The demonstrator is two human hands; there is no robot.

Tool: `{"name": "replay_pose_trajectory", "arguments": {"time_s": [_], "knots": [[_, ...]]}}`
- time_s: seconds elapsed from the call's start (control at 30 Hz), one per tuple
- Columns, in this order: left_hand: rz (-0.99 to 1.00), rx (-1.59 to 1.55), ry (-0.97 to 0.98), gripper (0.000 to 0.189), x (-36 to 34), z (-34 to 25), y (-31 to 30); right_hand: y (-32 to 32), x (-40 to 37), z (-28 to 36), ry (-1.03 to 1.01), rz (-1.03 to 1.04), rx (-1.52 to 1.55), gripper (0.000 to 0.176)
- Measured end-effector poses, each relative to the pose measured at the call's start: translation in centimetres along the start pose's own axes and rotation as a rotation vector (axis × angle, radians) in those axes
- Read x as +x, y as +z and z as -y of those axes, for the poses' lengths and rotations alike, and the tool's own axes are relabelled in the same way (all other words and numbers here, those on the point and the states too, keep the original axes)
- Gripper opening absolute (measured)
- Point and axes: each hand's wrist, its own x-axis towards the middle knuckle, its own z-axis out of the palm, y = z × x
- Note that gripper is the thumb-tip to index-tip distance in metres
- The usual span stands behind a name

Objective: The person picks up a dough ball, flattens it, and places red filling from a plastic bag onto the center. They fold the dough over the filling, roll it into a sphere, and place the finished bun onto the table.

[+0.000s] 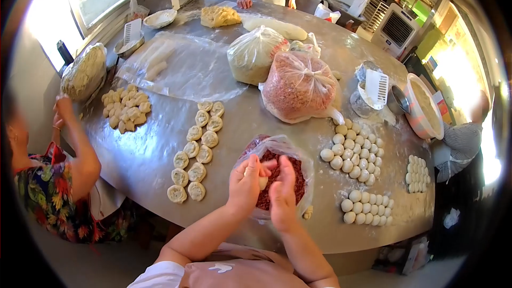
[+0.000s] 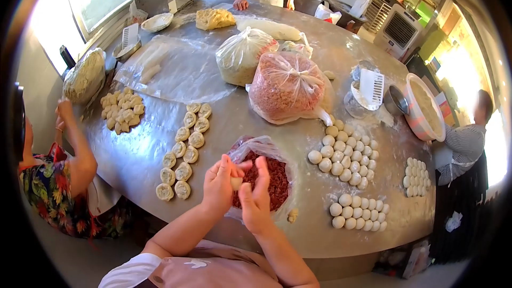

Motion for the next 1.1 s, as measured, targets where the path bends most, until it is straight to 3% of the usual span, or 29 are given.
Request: {"name": "replay_pose_trajectory", "arguments": {"time_s": [0.07, 0.1, 0.13, 0.2, 0.23, 0.27, 0.33, 0.37, 0.43, 0.5, 0.6, 0.63, 0.73, 0.83, 0.93, 1.0, 1.07, 1.1], "knots": [[0.079, 0.117, 0.090, 0.052, 0.3, 0.2, -0.2, 1.7, 0.0, 0.3, 0.085, -0.038, 0.128, 0.052], [0.156, 0.094, 0.021, 0.070, 0.1, -1.0, 0.0, 1.8, -0.1, 0.9, 0.151, -0.087, 0.086, 0.043], [0.122, -0.031, -0.008, 0.074, 0.1, -1.8, 0.3, 1.5, -0.1, 1.3, 0.217, -0.137, 0.046, 0.035], [0.053, -0.278, -0.062, 0.082, 0.0, -2.6, 0.9, 0.5, 0.1, 1.0, 0.161, -0.088, 0.028, 0.043], [0.040, -0.199, 0.018, 0.077, 0.3, -2.1, 0.3, -0.1, 0.1, 0.8, 0.207, 0.001, 0.036, 0.046], [0.135, -0.108, -0.036, 0.072, 0.2, -1.9, -0.3, -0.4, 0.0, 0.8, 0.252, 0.091, 0.043, 0.050], [0.320, 0.065, -0.146, 0.062, -0.4, -1.6, -1.5, 0.7, 0.0, 1.9, 0.318, 0.030, 0.162, 0.050], [0.350, -0.039, -0.013, 0.051, -0.2, -0.4, -2.0, 1.1, 0.1, 2.2, 0.346, 0.002, 0.219, 0.050], [0.213, -0.024, -0.098, 0.053, 0.0, -0.7, -2.0, 0.8, 0.1, 1.0, 0.106, 0.045, -0.142, 0.049], [0.118, 0.033, -0.125, 0.057, 0.0, -0.7, -1.8, 1.5, 0.2, -0.1, -0.070, -0.036, -0.305, 0.048], [0.165, -0.596, -0.269, 0.069, -0.4, -2.0, -0.7, 0.3, 0.1, 0.9, 0.380, -0.049, 0.060, 0.051], [0.103, -0.513, -0.151, 0.080, -0.4, -1.6, -0.3, -0.4, 0.2, 0.9, 0.372, 0.039, 0.128, 0.056], [0.296, -0.039, -0.273, 0.060, -1.0, -2.3, -1.5, -1.5, -0.5, -0.5, 0.548, 0.247, 0.411, 0.060], [0.253, 0.021, -0.190, 0.047, -0.5, -0.7, -2.2, 0.8, -0.6, -0.5, 0.206, 0.057, 0.123, 0.055], [0.173, -0.094, -0.162, 0.056, -0.2, -0.5, -1.5, 1.3, 0.0, 0.0, 0.050, -0.059, -0.166, 0.048], [0.136, -0.372, -0.239, 0.062, -0.8, -1.4, -0.3, -0.1, -0.2, 1.1, 0.397, -0.027, 0.120, 0.045], [0.247, -0.303, -0.285, 0.066, -1.1, -1.3, -1.2, -0.9, -0.5, 0.2, 0.445, 0.061, 0.295, 0.054], [0.282, -0.073, -0.320, 0.063, -1.3, -2.3, -1.0, -1.1, -0.7, -0.2, 0.484, 0.102, 0.321, 0.059]]}}
